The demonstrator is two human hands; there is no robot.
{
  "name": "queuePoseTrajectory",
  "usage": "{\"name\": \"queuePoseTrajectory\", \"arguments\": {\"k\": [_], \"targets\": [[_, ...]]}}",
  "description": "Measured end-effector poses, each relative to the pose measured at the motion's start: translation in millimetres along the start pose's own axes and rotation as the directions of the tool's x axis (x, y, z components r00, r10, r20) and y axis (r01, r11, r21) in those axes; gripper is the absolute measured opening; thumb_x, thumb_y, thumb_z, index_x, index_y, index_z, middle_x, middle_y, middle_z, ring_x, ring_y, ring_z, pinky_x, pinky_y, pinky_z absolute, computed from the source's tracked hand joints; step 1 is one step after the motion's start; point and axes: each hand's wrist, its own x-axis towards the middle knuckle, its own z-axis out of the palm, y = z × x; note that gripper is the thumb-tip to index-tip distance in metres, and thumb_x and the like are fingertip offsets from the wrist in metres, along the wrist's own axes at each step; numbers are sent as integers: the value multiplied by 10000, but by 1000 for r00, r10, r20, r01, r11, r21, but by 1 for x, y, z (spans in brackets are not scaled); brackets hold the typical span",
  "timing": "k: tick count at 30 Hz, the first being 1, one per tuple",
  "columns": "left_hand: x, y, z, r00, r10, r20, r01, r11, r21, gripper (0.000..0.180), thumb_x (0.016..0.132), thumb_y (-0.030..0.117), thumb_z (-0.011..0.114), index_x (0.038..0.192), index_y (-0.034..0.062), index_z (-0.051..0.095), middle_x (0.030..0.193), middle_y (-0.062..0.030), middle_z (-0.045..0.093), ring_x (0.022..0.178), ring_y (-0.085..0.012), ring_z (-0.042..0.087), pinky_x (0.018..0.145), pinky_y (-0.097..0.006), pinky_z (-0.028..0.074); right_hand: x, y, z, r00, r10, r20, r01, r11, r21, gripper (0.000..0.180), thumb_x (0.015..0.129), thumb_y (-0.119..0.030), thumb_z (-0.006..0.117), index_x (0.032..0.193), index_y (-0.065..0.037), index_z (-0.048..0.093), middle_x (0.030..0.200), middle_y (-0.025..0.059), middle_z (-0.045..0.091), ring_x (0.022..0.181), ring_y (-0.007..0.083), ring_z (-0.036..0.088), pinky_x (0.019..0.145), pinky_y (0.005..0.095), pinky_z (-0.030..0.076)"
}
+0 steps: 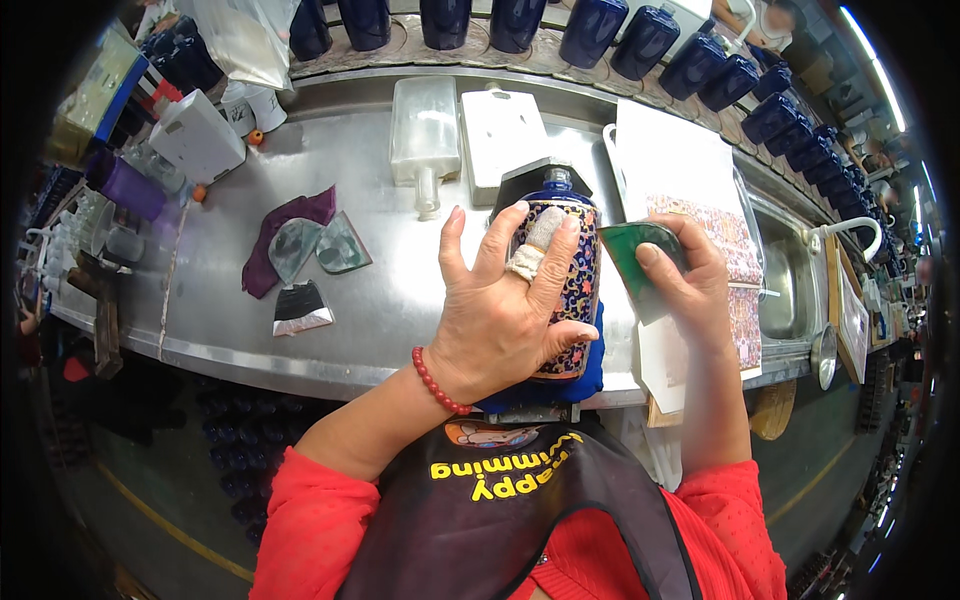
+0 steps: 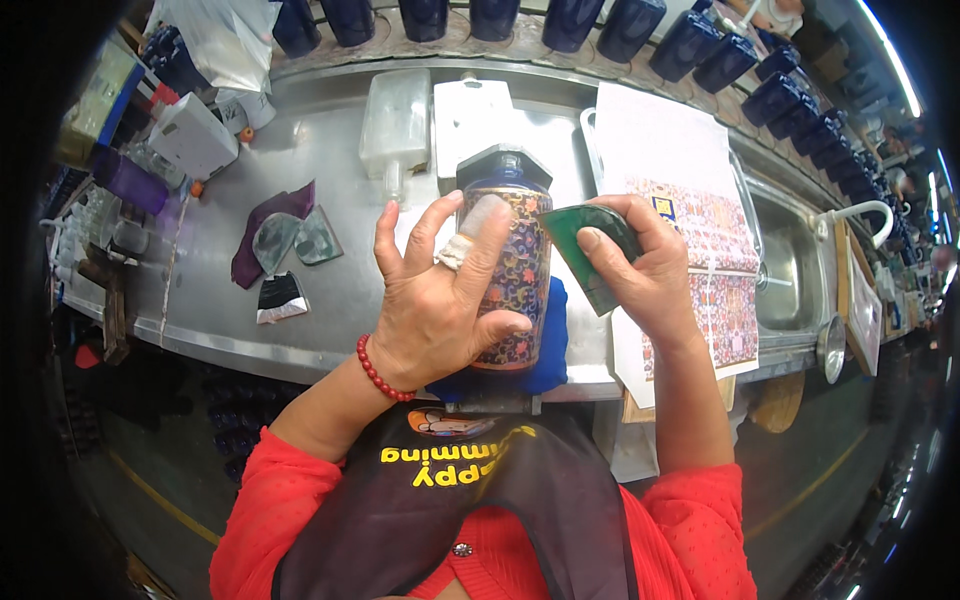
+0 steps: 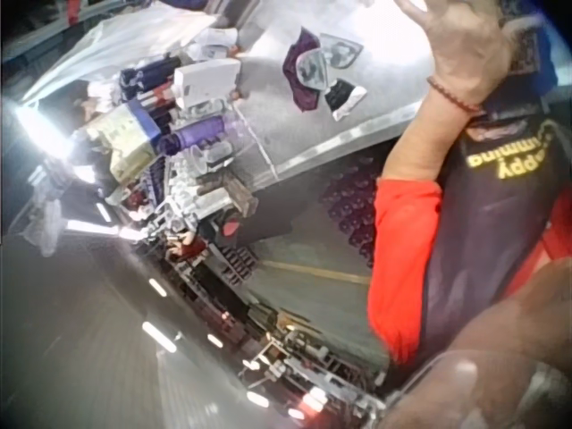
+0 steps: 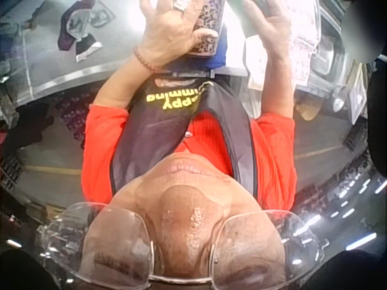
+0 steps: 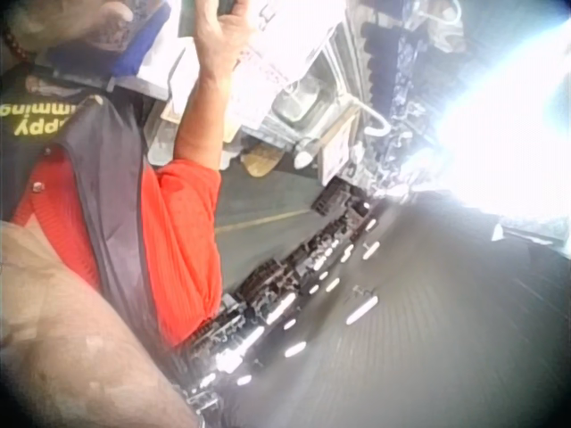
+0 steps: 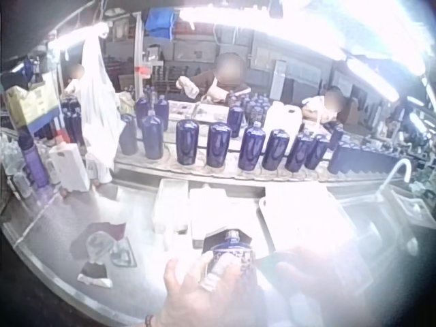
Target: The person applies a decorative sticker to a dark blue cylindrical bottle, smooths it with a green plastic squeegee, and trims excess edges. They rotate the bottle to align and press the sticker, then peel away the backing and continue smoothing the surface.
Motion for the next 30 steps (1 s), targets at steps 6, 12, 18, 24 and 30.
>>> {"name": "queuePoseTrajectory", "arguments": {"k": [6, 12, 18, 24, 30], "targets": [[8, -16, 2, 992, -60, -107, 47, 992, -113, 777, 997, 659, 442, 1478, 57, 542, 1013, -81, 743, 1340, -337, 444, 1168, -640, 115, 8, -4, 1, 999, -34, 15, 34, 999, -8, 227, 945, -135, 727, 1119, 3, 679, 899, 31, 693, 795, 75, 623, 708, 240, 516], [7, -17, 7, 994, 2, -107, -3, 1000, -9, 685, 1011, 670, 409, 1347, 139, 684, 1198, -66, 675, 1224, -322, 421, 1193, -550, 115, 17, -11, 1, 995, -82, 55, 85, 995, -59, 228, 938, -128, 726, 1117, 6, 682, 911, 39, 693, 815, 86, 633, 718, 249, 519], [6, -16, 8, 992, -29, -122, 26, 999, -27, 702, 994, 684, 430, 1362, 136, 669, 1264, -97, 648, 1267, -326, 402, 1191, -565, 108, 26, -11, 9, 995, -59, 80, 59, 998, -7, 226, 945, -128, 715, 1120, 8, 674, 924, 38, 686, 800, 79, 625, 703, 241, 517], [5, -14, 9, 990, -94, -106, 90, 995, -37, 751, 1000, 692, 408, 1393, 94, 634, 1312, -130, 642, 1302, -340, 389, 1187, -581, 98, 24, -7, 11, 998, -26, 49, 27, 999, -17, 222, 954, -122, 704, 1129, 8, 665, 903, 30, 679, 786, 67, 612, 695, 231, 512], [7, -16, 13, 988, -116, -104, 106, 990, -91, 737, 998, 690, 421, 1415, 118, 623, 1309, -145, 641, 1300, -358, 400, 1174, -588, 120, 27, -4, 11, 996, -84, 36, 85, 995, -51, 215, 956, -119, 701, 1126, 6, 664, 888, 27, 680, 787, 66, 614, 688, 235, 510]]}}
